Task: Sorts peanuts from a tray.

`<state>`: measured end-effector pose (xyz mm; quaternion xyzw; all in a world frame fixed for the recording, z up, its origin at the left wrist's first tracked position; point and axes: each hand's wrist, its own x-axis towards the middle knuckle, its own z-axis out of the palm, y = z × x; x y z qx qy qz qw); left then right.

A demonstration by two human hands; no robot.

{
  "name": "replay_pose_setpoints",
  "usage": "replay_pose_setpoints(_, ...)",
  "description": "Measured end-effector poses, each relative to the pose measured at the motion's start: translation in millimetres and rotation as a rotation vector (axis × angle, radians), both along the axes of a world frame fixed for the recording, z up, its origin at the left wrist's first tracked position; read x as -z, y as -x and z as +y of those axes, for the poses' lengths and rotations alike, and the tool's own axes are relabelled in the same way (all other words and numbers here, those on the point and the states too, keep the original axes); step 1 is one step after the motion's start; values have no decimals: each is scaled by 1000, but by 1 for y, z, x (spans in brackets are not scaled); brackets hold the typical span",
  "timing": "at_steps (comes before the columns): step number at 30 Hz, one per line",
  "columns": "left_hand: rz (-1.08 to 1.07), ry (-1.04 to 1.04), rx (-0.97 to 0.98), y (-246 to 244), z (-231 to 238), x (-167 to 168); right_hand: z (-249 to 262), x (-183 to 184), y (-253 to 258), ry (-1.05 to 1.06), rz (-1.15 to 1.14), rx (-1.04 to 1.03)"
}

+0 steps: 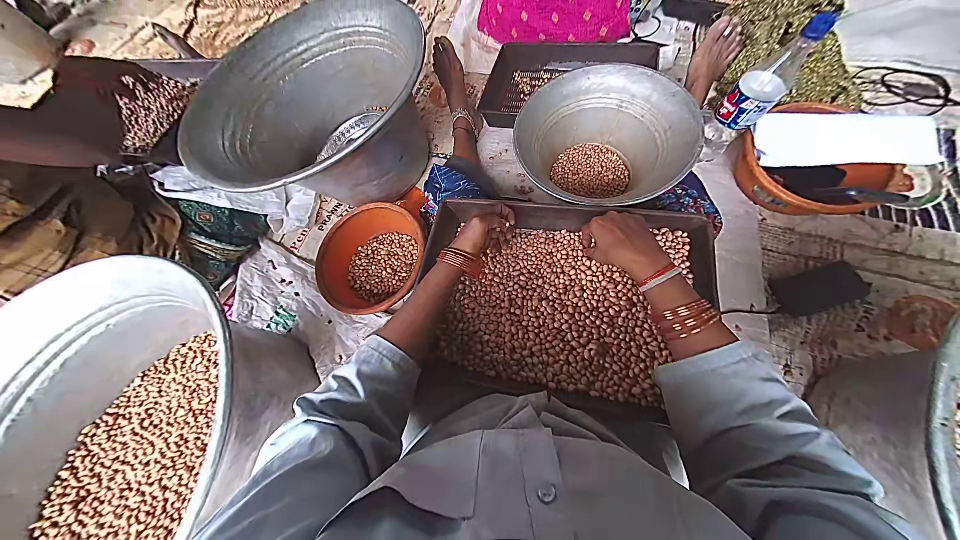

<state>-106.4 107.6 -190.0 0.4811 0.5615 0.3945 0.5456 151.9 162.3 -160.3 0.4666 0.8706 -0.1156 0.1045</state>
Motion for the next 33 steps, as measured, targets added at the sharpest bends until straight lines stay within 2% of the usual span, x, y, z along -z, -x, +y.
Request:
replay_pose_setpoints(1,-35,35,14,0,-2,-2,0,1,0,-2,1,-3)
replay_pose_setpoints(3,124,19,79,-7,-7,-4,0,2,2,-2,7,-8)
replay_pose_setpoints(6,706,-112,193,-23,-9,-5,-2,2,5,11,-8,0)
replay_pose_setpoints(8,948,-163,213,-33,-12,-1,4,3,2,53,43,2)
replay_pose_setpoints(10,1070,-176,256,-41,-16,-2,15,1,-10,145,264,-32)
replay_pose_setpoints(12,1126,-184,280,-47,-18,-2,26,-1,-24,249,635,-76)
replay_pose_setpoints(14,1168,-143,292,-52,-19,-4,30,0,-28,433,1021,-26)
replay_pose_setpoints(15,1187,-117,294,-54,-19,-6,30,0,-29,523,1124,11)
replay_pose_setpoints(16,1203,-98,288,-55,-20,-7,29,0,-29,546,1121,28)
replay_pose_setpoints(17,1205,-83,280,-56,-20,-7,28,-1,-29,499,1021,18)
replay_pose_setpoints(19,1134,-71,254,-50,-18,-4,26,-6,-27,342,703,-38)
replay_pose_setpoints(21,938,-41,203,-40,-14,-3,20,-6,-21,190,425,-53)
replay_pose_setpoints(23,510,23,120,-30,-12,-3,16,-6,-18,108,269,-46)
replay_pose_setpoints(25,123,110,104,-29,-14,-2,13,-4,-18,55,224,-69)
replay_pose_setpoints(27,17,168,182,-44,-25,-9,11,-3,-15,10,179,-90)
replay_pose_setpoints(30,-28,395,397,-73,-52,-27,6,-2,-9,-43,116,-98)
replay_pose_setpoints(33,-111,485,496,-68,-51,-15,5,-2,-7,-45,86,-86)
